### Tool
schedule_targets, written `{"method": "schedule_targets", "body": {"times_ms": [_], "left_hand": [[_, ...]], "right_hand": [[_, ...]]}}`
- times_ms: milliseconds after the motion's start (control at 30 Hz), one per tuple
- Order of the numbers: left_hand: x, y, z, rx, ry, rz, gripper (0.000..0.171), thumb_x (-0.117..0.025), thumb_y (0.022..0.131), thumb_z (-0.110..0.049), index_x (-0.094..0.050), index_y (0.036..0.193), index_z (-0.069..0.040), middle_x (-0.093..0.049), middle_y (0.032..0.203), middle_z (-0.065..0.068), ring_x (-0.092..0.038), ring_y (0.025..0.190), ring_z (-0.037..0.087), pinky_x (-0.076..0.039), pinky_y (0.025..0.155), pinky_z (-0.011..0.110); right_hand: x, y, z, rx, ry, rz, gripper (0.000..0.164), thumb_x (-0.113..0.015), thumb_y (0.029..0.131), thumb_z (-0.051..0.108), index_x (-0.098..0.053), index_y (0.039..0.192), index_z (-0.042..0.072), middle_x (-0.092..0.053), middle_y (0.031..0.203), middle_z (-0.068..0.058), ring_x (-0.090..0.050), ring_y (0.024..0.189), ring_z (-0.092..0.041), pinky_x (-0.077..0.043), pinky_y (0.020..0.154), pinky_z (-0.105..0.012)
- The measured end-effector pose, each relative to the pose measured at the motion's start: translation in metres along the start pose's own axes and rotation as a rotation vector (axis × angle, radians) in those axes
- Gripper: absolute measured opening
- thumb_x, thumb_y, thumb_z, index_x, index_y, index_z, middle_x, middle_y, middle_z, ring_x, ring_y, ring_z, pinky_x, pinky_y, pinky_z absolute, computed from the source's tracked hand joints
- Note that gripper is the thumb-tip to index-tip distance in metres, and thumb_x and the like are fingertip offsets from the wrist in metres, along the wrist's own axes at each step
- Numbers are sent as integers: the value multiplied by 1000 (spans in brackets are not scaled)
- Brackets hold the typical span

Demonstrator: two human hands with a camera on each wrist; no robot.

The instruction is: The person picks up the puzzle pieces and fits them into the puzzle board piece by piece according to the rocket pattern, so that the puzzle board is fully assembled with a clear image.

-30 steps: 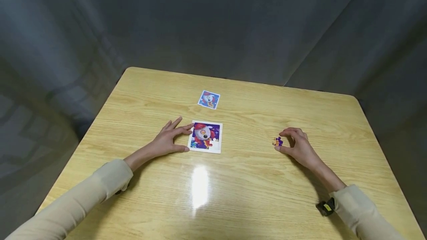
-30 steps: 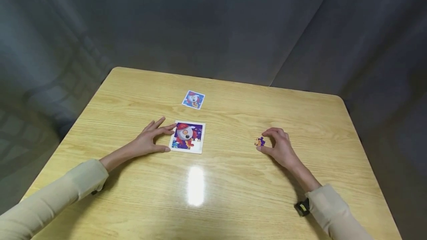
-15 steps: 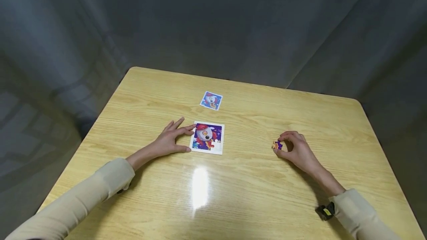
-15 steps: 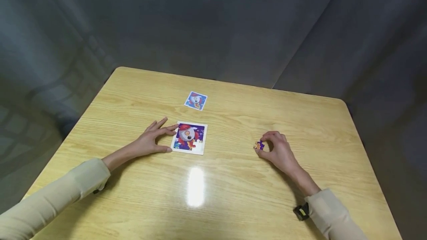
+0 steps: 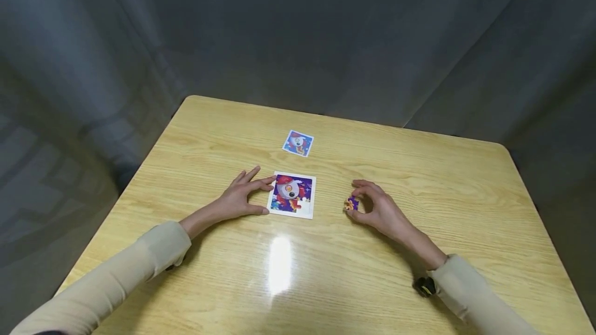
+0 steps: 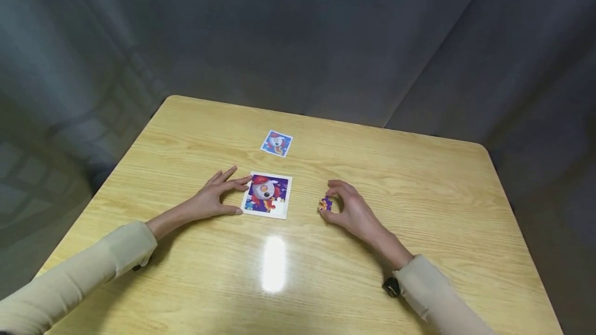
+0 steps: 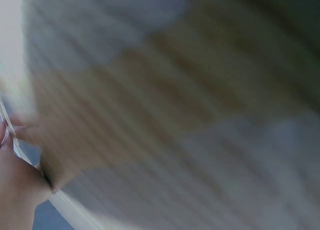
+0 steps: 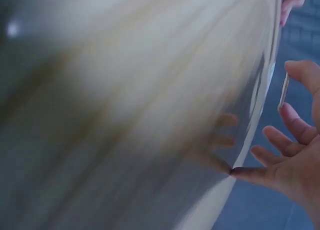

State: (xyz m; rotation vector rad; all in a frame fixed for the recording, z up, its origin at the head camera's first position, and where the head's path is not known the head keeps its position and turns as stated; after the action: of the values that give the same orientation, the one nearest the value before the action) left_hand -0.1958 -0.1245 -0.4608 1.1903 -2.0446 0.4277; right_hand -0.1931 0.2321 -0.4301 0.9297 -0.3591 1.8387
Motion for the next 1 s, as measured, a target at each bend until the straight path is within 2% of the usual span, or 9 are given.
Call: {"method": "schedule_targets", "body": {"times_ms": [167, 333, 633, 1000], "left_hand": [[-3, -1, 4, 8, 1, 2, 54, -78, 78, -41, -62, 124, -18, -39, 150, -9, -7, 148, 27, 5, 117, 50], [-4, -2, 5, 9, -13, -7, 53, -79, 78, -40, -63, 124, -18, -41, 150, -8, -8, 148, 28, 4, 117, 52], [-1, -2, 4, 2, -9, -10, 53, -79, 78, -39, -63, 123, -17, -41, 150, -8, -8, 147, 28, 4, 117, 51], [1, -3, 7, 0, 9, -14, 52, -80, 77, -37, -62, 123, -18, -41, 150, -7, -9, 147, 28, 3, 118, 51]], "right_hand": [[-23, 17, 20, 56, 25, 51, 38, -83, 74, 16, -64, 105, 4, -53, 135, -17, -46, 129, -34, -35, 109, -48], [-39, 29, 32, 72, 36, 83, 40, -83, 74, 19, -65, 107, 3, -56, 134, -16, -46, 129, -33, -33, 111, -46], [-53, 43, 43, 87, 51, 95, 42, -83, 74, 19, -65, 108, 1, -57, 133, -16, -44, 131, -33, -32, 112, -46], [-67, 53, 54, 55, 9, 132, 45, -82, 73, 22, -65, 110, 2, -50, 140, -18, -38, 135, -36, -29, 112, -50]]}}
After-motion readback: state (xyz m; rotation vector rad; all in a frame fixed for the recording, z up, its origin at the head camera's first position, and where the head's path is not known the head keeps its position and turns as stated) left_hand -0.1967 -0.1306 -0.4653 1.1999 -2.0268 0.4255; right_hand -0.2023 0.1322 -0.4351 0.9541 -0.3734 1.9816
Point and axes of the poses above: each hand's wrist, its own y-axis towards the middle knuckle, its own x-axis out of the back of the hand, z = x × y, the point moved 3 cm from there along y, towards the middle knuckle
